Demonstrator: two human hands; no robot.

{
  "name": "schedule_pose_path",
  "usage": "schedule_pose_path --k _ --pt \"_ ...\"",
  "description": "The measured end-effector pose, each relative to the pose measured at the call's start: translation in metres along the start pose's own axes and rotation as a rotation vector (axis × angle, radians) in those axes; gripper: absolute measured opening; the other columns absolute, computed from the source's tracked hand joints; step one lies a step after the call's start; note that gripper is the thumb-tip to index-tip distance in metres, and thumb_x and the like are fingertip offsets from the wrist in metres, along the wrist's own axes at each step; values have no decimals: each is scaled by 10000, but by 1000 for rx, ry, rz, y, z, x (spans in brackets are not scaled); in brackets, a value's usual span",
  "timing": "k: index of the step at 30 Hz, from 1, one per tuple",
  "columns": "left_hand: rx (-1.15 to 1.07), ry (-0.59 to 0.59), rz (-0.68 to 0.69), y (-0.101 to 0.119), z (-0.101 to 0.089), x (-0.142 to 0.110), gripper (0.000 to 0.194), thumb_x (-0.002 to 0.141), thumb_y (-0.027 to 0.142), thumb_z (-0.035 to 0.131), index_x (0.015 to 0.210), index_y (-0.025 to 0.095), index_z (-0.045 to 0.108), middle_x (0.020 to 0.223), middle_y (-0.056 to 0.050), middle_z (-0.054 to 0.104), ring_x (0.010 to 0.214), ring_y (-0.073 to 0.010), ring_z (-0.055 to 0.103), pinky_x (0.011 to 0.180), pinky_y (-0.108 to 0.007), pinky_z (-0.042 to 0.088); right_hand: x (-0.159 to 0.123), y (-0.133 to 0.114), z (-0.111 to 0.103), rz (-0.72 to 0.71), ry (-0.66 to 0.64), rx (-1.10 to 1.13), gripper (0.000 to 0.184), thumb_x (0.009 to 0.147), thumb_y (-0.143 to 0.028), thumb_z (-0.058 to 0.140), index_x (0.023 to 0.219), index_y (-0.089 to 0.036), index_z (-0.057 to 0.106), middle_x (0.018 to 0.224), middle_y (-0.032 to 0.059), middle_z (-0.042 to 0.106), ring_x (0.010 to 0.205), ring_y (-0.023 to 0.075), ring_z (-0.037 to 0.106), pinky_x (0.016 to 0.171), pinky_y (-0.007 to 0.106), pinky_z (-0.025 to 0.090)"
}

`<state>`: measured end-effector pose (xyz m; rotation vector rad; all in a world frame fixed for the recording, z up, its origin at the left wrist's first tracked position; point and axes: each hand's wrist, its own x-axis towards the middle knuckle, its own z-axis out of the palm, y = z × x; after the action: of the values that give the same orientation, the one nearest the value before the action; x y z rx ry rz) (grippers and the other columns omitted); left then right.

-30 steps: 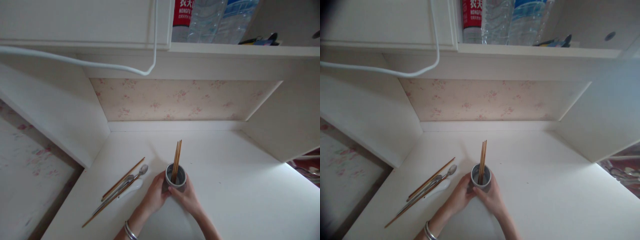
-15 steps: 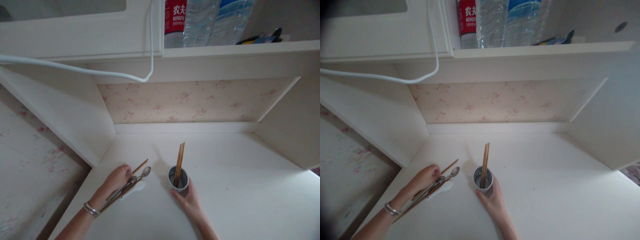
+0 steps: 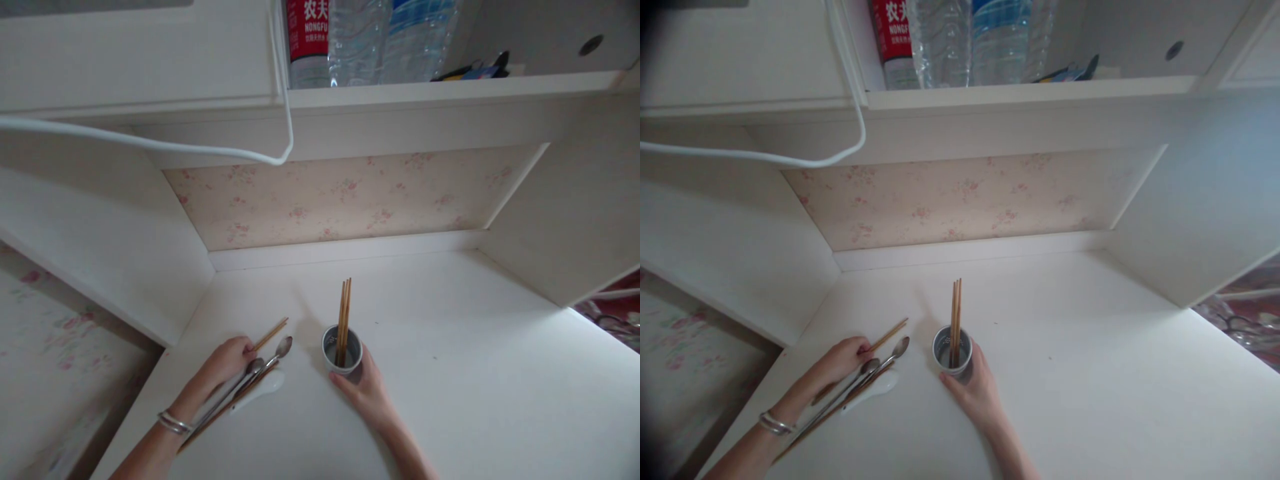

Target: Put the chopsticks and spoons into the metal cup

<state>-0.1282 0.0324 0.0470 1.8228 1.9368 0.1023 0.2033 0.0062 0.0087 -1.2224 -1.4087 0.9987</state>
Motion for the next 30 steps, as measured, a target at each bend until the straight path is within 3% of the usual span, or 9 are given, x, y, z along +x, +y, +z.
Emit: schedule_pose_path --k 5,8,11,16,21,26,30 --pt "-38 66 35 4 -24 7 298 819 390 468 809 194 693 836 -52 725 813 -230 649 727 -286 429 0 5 -2 -39 -56 -69 710 686 -343 776 1331 -261 491 1307 100 594 1228 324 523 1047 516 388" --pt "-139 177 88 21 -44 8 309 822 434 502 846 188 688 859 -49 731 831 -224 662 762 -287 458 0 5 -3 -33 -51 -71 709 673 -342 783 1321 -262 505 1282 98 610 1208 327 538 1037 518 398" --pt "-355 292 170 57 -64 0 330 824 466 543 912 172 664 881 -45 728 817 -201 669 776 -283 489 0 3 -3 -50 -49 -69 710 680 -354 781 1325 -254 504 1286 101 607 1211 329 536 1037 522 400" --pt "-787 290 291 133 -79 -19 352 797 464 636 964 154 636 847 -27 716 780 -171 672 755 -284 533 -1 4 -3 -81 -74 -102 702 721 -345 759 1348 -243 461 1324 108 575 1236 313 518 1052 508 391" --pt "-905 258 399 176 -55 -9 291 799 411 656 952 164 669 912 -48 732 829 -171 678 791 -275 531 -1 8 -2 -90 -75 -139 710 710 -312 761 1341 -261 440 1314 97 578 1222 299 529 1035 487 419" --pt "-787 178 404 178 -10 15 232 798 373 640 885 171 715 846 -52 739 784 -179 677 751 -272 528 -2 8 -1 -100 -64 -146 710 717 -296 747 1348 -267 423 1324 94 568 1224 298 527 1035 490 420" --pt "-741 176 386 172 17 20 234 794 379 640 875 180 732 895 -59 735 792 -179 672 739 -272 527 -2 8 0 -97 -63 -144 722 718 -272 739 1363 -258 412 1338 94 556 1236 291 518 1045 482 414"
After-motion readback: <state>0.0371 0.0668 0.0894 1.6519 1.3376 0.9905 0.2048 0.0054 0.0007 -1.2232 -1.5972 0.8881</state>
